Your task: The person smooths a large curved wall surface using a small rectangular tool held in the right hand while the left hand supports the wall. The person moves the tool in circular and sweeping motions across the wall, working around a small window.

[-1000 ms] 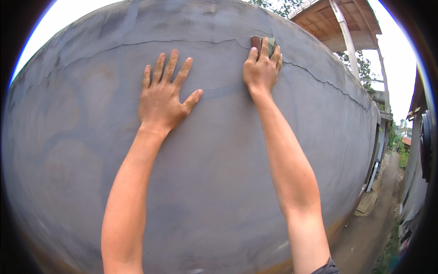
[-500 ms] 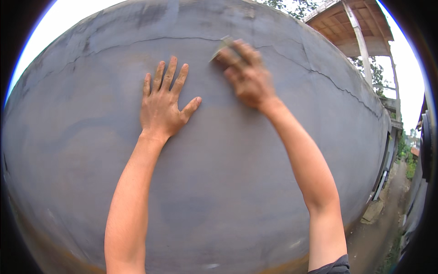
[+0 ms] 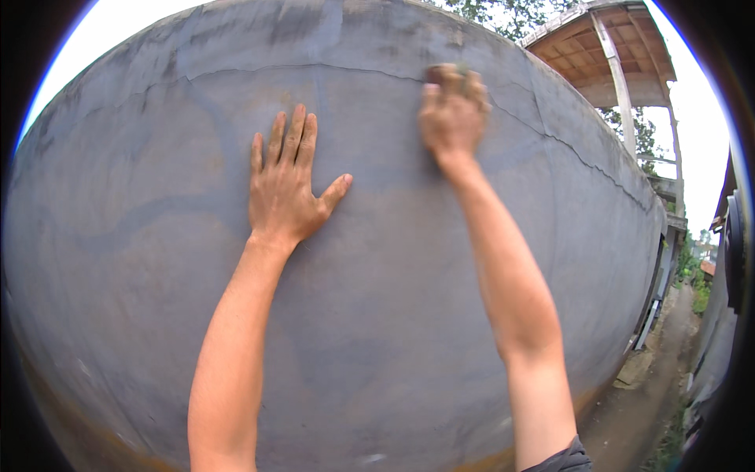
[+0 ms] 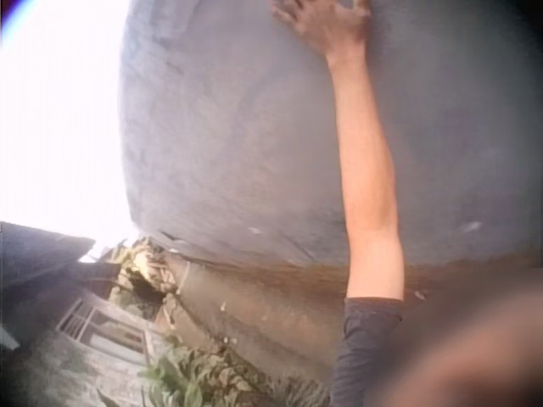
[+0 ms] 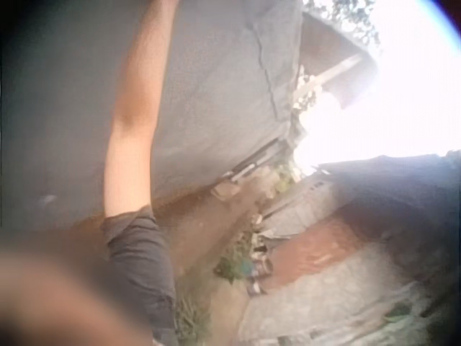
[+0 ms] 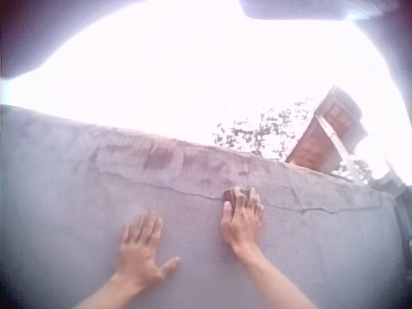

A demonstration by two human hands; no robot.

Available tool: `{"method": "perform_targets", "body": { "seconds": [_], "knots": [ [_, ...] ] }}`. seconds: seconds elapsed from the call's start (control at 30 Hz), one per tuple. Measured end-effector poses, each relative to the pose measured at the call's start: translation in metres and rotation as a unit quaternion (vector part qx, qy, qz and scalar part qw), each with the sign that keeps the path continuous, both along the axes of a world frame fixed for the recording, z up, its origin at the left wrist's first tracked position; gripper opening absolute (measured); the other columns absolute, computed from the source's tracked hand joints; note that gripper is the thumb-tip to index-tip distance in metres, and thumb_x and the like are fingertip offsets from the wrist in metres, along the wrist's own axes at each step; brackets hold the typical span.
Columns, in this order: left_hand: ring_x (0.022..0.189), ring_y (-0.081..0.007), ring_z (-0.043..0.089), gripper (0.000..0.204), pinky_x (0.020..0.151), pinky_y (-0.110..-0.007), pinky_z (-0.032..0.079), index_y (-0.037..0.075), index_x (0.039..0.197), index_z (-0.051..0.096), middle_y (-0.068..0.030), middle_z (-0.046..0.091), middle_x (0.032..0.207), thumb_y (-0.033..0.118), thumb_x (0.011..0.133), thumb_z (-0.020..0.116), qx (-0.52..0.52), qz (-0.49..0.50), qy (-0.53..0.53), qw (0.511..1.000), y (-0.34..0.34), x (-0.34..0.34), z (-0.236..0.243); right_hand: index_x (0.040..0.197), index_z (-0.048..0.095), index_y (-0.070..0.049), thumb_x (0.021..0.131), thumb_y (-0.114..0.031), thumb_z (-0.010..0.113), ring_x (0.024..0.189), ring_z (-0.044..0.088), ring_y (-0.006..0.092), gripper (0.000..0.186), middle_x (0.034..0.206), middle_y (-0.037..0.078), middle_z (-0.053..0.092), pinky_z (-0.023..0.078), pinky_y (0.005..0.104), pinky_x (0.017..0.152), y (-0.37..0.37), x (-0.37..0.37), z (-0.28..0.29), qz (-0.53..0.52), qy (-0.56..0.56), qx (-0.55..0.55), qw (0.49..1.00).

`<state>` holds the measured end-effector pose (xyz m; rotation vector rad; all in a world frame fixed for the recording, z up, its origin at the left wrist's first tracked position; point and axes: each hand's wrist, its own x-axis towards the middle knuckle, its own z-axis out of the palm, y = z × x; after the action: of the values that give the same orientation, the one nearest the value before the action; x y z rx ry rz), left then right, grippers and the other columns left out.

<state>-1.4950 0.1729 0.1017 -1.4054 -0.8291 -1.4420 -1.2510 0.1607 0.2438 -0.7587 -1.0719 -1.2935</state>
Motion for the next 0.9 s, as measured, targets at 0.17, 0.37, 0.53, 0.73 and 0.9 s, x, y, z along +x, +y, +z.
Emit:
{"method": "perform_targets", "body": {
  "seconds": [0.17, 0.37, 0.53, 0.73, 0.9],
  "knots": [
    [0.165, -0.0278, 0.021, 0.092, 0.134, -0.055, 0.015, 0.025, 0.171, 0.03, -0.0014, 0.025, 0.179, 0.074, 0.097, 0.055, -0.018, 0.054, 0.028, 0.998, -0.002, -0.039, -0.003, 0.14, 0.063, -0.023, 0.104, -0.035, 0.061, 0.149, 0.045, 0.0401, 0.037, 0.153, 0.015, 0.057, 0.033, 0.0579, 0.123, -0.002, -0.046, -0.053, 0.047, -0.262, -0.015, 0.964],
    [0.164, -0.0268, 0.023, 0.083, 0.134, -0.056, 0.018, 0.037, 0.168, 0.036, 0.0006, 0.028, 0.178, 0.075, 0.097, 0.055, 0.003, 0.058, -0.061, 0.996, 0.008, -0.09, -0.016, 0.151, 0.055, -0.02, 0.109, -0.035, 0.053, 0.153, 0.039, 0.042, 0.045, 0.158, 0.02, 0.052, 0.029, 0.0553, 0.125, 0.001, 0.01, -0.008, -0.031, 0.082, 0.039, 0.995],
    [0.164, -0.0281, 0.023, 0.082, 0.134, -0.057, 0.017, 0.036, 0.169, 0.034, 0.0, 0.026, 0.179, 0.074, 0.099, 0.052, -0.005, 0.093, -0.081, 0.992, 0.014, -0.114, -0.019, 0.143, 0.066, -0.033, 0.105, -0.04, 0.062, 0.148, 0.049, 0.04, 0.038, 0.16, 0.016, 0.052, 0.038, 0.0551, 0.124, -0.001, -0.117, -0.114, 0.071, -0.329, -0.07, 0.939],
    [0.165, -0.0322, 0.02, 0.083, 0.133, -0.059, 0.018, 0.036, 0.17, 0.031, -0.0038, 0.023, 0.18, 0.075, 0.099, 0.05, -0.017, 0.094, -0.142, 0.985, 0.016, -0.1, -0.019, 0.149, 0.06, -0.018, 0.113, -0.04, 0.041, 0.151, 0.043, 0.0412, 0.047, 0.162, 0.015, 0.052, 0.036, 0.0533, 0.123, -0.002, 0.07, -0.03, -0.082, 0.104, 0.031, 0.991],
    [0.165, -0.0337, 0.018, 0.082, 0.133, -0.061, 0.017, 0.039, 0.17, 0.03, -0.0022, 0.021, 0.18, 0.078, 0.099, 0.047, -0.033, 0.133, -0.113, 0.984, 0.012, -0.11, -0.019, 0.156, 0.055, -0.021, 0.11, -0.043, 0.049, 0.155, 0.038, 0.0425, 0.052, 0.165, 0.019, 0.046, 0.028, 0.0581, 0.128, 0.016, -0.027, -0.044, -0.041, 0.09, 0.007, 0.995]
  ]
}}
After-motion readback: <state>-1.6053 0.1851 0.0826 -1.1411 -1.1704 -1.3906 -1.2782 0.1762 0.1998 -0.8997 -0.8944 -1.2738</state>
